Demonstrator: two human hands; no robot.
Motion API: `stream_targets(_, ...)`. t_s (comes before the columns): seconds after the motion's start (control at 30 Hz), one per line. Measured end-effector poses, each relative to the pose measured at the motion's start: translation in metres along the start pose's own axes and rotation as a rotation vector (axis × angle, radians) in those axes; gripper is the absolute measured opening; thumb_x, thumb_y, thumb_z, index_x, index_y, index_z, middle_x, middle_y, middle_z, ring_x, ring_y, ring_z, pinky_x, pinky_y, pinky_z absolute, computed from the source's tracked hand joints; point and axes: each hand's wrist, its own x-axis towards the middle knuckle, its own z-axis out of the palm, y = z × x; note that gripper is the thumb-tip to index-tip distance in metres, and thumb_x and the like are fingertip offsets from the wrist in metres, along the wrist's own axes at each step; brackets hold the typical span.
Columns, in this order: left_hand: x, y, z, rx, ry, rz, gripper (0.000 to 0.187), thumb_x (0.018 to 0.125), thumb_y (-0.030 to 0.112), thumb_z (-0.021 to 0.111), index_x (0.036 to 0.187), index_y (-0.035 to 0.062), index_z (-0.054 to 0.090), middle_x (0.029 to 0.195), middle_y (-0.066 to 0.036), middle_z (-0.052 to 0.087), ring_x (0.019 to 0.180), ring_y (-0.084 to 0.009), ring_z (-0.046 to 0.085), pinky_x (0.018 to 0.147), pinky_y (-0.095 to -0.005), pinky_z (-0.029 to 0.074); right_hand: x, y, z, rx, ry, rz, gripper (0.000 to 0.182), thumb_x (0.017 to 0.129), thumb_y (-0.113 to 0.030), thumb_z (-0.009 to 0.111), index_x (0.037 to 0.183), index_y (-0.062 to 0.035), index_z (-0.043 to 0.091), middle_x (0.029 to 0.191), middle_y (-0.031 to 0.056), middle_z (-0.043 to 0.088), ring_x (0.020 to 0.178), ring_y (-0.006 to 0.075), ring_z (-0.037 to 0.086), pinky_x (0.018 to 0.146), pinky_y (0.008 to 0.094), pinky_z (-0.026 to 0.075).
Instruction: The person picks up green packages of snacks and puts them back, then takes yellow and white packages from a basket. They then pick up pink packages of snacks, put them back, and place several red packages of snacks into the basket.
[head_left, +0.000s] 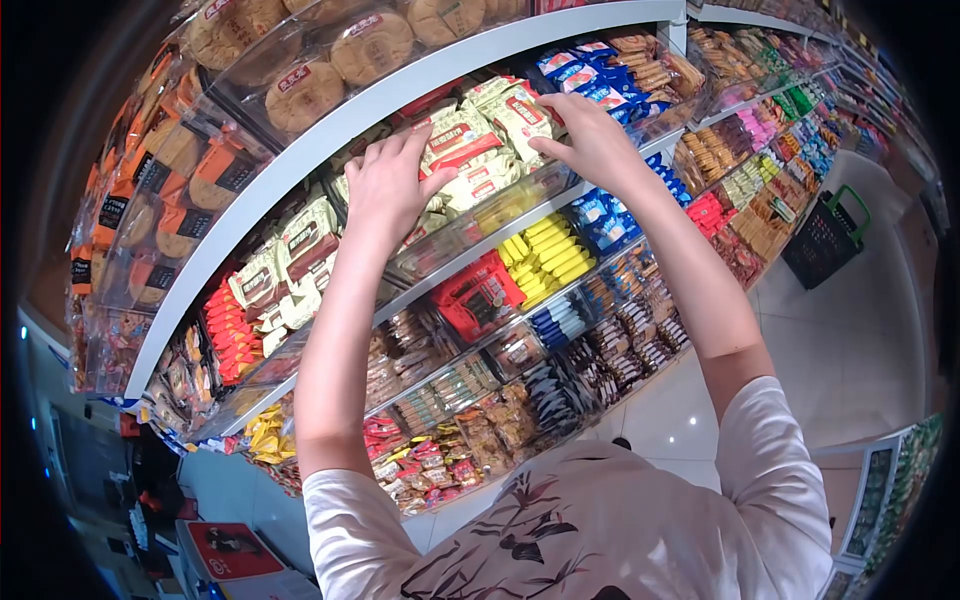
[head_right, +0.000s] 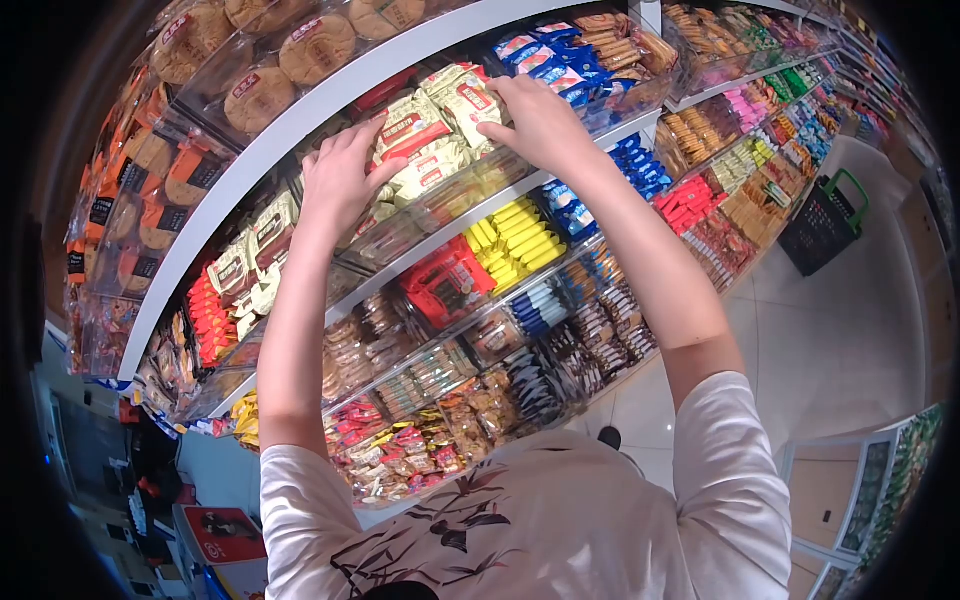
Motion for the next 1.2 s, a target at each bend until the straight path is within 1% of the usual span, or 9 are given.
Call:
stream_targets(0.27,-0.045,0.046,-0.035,-0.184,0.242,0.112,0.052,0.083,0.035,0.068,0.126,0.0076,0.055,0.122,-0.013,0.059,0.115,-0.0315,0.053,0.098,-0.0431,0.038,-0.023,-0.019,-0.008,-0.059,0.288,-0.136,0.041,0.083,-0.021,0.067,0.118,-0.0042,0.055,0.113,0.0146,0.057,0.109,0.0330,0.053,0.093,0.0404,0.044)
stream_targets(0.47,-0.137,0.135,0.018,-1.063,-0.059,0.224,0.033,0.083,0.012,0.068,0.114,0.0041,0.059,0.110,-0.014,0.062,0.100,-0.0273,0.061,0.086,-0.0367,0.047,-0.129,-0.038,-0.005,0.139,0.199,-0.010,0.032,0.084,-0.008,0.063,0.115,-0.0043,0.057,0.116,0.0154,0.057,0.106,0.0347,0.055,0.089,0.0410,0.045)
stream_targets(0.53,-0.171,0.163,0.077,-1.469,-0.324,0.049,0.028,0.091,0.011,0.059,0.118,0.0044,0.055,0.107,-0.010,0.062,0.098,-0.0184,0.061,0.082,-0.0321,0.048,-0.192,-0.040,0.008,0.164,0.124,0.090,0.030,0.083,-0.006,0.062,0.113,-0.0041,0.058,0.112,0.0154,0.059,0.101,0.0327,0.057,0.087,0.0410,0.046)
stream_targets(0.67,-0.228,0.232,0.170,-2.368,-1.065,-0.919,0.027,0.102,0.026,0.037,0.117,0.0060,0.047,0.109,-0.006,0.054,0.105,-0.0163,0.056,0.088,-0.0307,0.049,-0.312,-0.050,0.006,0.197,-0.137,0.219,0.030,0.084,-0.009,0.059,0.114,-0.0084,0.060,0.116,0.0083,0.057,0.109,0.0276,0.054,0.093,0.0409,0.042)
stream_targets(0.7,-0.264,0.254,0.229,-2.545,-1.125,-0.782,0.033,0.101,0.031,0.037,0.122,0.0061,0.045,0.115,-0.007,0.053,0.109,-0.0180,0.055,0.091,-0.0331,0.047,-0.328,-0.048,0.002,0.116,-0.094,0.171,0.033,0.079,-0.010,0.061,0.111,-0.0078,0.060,0.112,0.0085,0.058,0.106,0.0265,0.055,0.090,0.0401,0.043)
stream_targets(0.77,-0.278,0.371,0.241,-3.255,0.480,-0.222,0.049,0.097,0.039,0.042,0.138,0.0124,0.041,0.126,-0.006,0.053,0.123,-0.0143,0.041,0.105,-0.0395,0.033,-0.355,-0.039,-0.006,0.119,-0.068,0.216,0.028,0.084,-0.015,0.058,0.112,-0.0099,0.061,0.114,0.0072,0.058,0.108,0.0275,0.054,0.093,0.0434,0.040)
stream_targets(0.83,-0.264,0.347,0.245,-2.910,-1.024,-0.664,0.052,0.098,0.040,0.041,0.139,0.0087,0.037,0.130,-0.009,0.050,0.118,-0.0189,0.047,0.101,-0.0394,0.040,-0.365,-0.030,-0.017,0.081,0.002,0.210,0.028,0.082,-0.019,0.059,0.108,-0.0093,0.061,0.109,0.0078,0.059,0.106,0.0273,0.055,0.092,0.0427,0.041)
stream_targets(0.93,-0.223,0.387,0.247,-2.265,-1.757,-0.694,0.066,0.095,0.045,0.042,0.147,0.0080,0.025,0.139,-0.011,0.044,0.115,-0.0196,0.050,0.099,-0.0381,0.041,-0.385,0.003,-0.035,0.041,0.054,0.217,0.030,0.077,-0.027,0.062,0.102,-0.0091,0.061,0.103,0.0087,0.059,0.103,0.0264,0.054,0.093,0.0417,0.040)
stream_targets(1.2,-0.175,0.623,0.248,-2.496,-1.894,-0.265,0.068,0.092,0.045,0.043,0.146,0.0061,0.026,0.135,-0.010,0.047,0.114,-0.0204,0.051,0.098,-0.0375,0.043,-0.477,0.165,-0.181,-0.023,0.000,0.352,0.019,0.079,-0.015,0.050,0.094,-0.0091,0.059,0.098,0.0075,0.059,0.096,0.0295,0.054,0.080,0.0446,0.040)
